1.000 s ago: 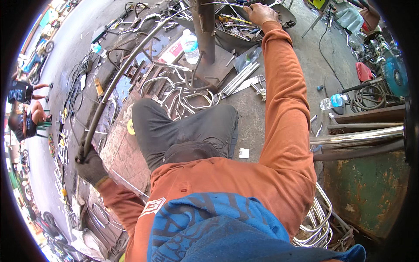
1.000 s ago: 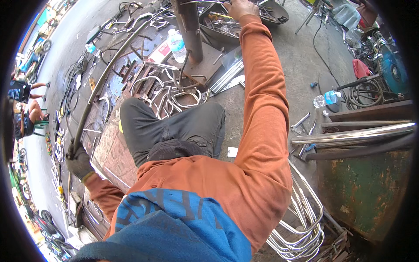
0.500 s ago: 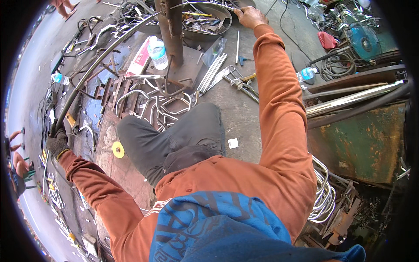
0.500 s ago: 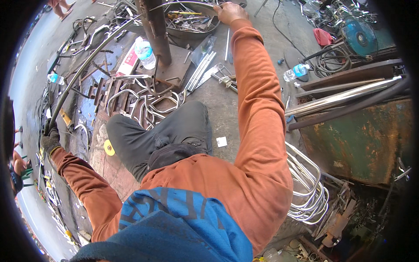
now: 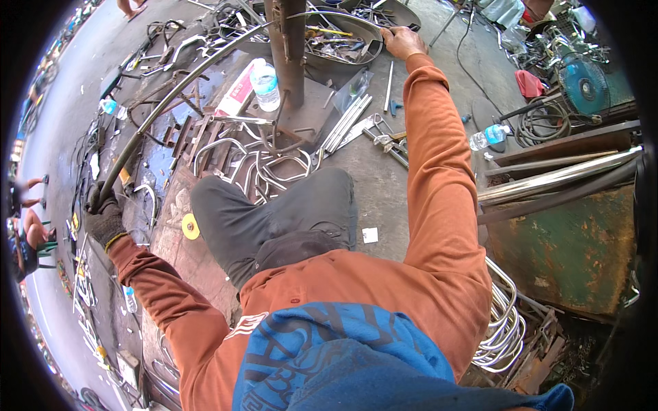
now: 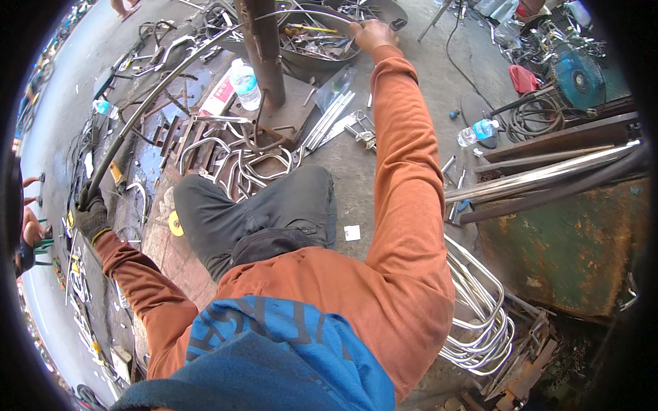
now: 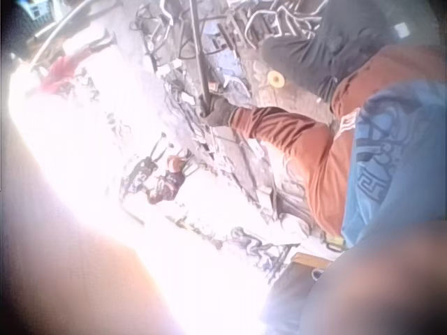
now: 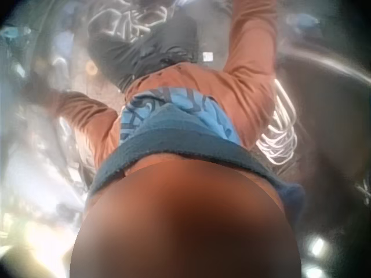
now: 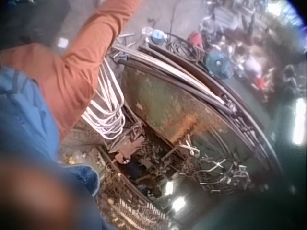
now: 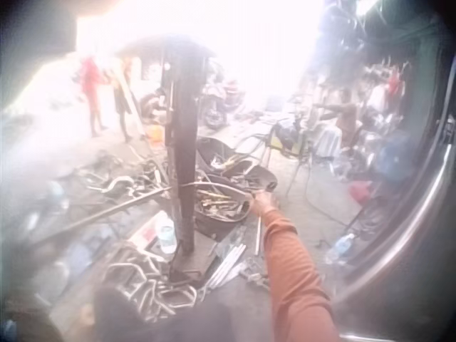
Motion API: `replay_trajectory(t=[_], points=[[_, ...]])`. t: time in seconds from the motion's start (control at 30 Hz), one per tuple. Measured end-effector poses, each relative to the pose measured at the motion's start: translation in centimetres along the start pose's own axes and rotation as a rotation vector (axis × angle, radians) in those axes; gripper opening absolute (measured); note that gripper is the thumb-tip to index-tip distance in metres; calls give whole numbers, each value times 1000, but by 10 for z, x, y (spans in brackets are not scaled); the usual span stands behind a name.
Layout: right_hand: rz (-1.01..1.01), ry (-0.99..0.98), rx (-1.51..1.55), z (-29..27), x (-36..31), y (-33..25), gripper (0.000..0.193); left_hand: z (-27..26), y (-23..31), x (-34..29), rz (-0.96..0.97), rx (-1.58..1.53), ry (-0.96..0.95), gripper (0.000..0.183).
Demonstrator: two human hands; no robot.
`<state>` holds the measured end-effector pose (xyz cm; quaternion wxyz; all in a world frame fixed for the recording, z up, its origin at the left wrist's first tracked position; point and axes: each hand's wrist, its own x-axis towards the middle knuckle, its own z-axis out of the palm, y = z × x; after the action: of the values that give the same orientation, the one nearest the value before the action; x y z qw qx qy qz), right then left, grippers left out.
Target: The person sits on the ground and bends a long metal rod into a circular shape using both hands. They repeatedly adjust the curvature and inspect the formed loop.
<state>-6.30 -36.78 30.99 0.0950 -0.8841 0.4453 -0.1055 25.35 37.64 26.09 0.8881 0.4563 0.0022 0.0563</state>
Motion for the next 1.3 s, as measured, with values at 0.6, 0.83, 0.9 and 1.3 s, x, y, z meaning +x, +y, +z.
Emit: replay_trajectory(t=[0.6,0.83,0.9,1.3], points=[[-22,53,-37,3,3,5,44,47,14,-87,-12,-323,271,34],[-51,67,-16,1,2,30,44,-34,18,120,145,123,-81,21],[-32,67,-16,-1,-1,31,43,-60,15,152,152,266,-75,20],[153,-40,12,-7,-15,20,50,-1,24,21,44,7,99,24]])
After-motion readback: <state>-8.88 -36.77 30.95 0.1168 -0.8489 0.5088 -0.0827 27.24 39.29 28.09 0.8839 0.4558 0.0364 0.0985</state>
